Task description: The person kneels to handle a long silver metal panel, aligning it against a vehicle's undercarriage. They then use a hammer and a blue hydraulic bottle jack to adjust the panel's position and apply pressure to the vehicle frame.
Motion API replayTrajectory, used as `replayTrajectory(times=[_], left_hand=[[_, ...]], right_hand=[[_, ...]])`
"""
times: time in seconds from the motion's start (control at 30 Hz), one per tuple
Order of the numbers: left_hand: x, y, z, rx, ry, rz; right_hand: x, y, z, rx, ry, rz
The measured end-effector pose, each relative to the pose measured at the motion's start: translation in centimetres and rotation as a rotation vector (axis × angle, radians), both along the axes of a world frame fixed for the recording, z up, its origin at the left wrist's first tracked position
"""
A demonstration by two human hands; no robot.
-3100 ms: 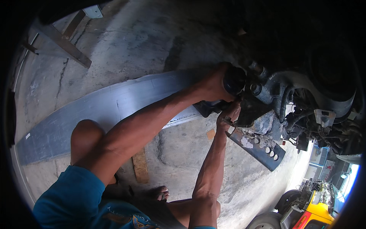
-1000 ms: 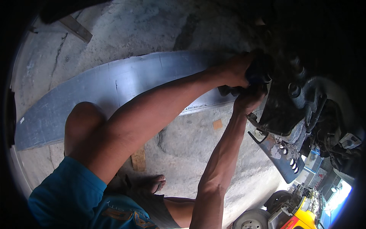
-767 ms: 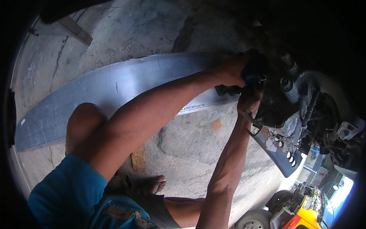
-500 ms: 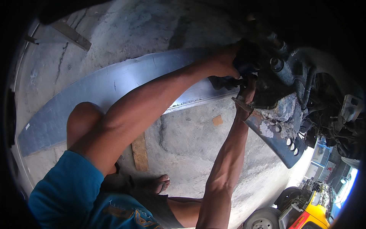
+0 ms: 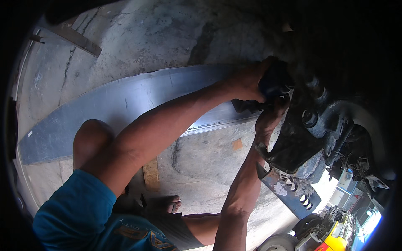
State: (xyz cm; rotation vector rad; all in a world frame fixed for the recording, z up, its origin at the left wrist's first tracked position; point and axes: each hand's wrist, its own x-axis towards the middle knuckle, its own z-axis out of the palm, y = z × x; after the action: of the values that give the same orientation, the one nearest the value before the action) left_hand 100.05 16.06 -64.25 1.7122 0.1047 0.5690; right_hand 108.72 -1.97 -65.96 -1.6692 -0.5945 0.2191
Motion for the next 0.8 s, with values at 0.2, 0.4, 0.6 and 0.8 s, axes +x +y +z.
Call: replayTrajectory(times=[0.2, 0.4, 0.6, 0.8], left_hand=[[0.7, -1.1, -0.4, -0.068, -0.036, -0.05], [0.9, -1.6, -0.4, -0.064, -0.122, -0.053], [-1.8, -0.6, -0.2, -0.059, -0.151, -0.15], [-2.6, -0.9, 0.2, -0.077, -0.056, -0.138]], right_hand=[[0.5, -0.4, 0.1, -0.078, -0.016, -0.053], [1.6, -2.0, -0.1, 0.019, 0.039, -0.077], [-4.3, -0.5, 1.0, 0.047, -0.001, -0.205], [-5.1, -0.1, 1.1, 0.16, 0.094, -0.187]])
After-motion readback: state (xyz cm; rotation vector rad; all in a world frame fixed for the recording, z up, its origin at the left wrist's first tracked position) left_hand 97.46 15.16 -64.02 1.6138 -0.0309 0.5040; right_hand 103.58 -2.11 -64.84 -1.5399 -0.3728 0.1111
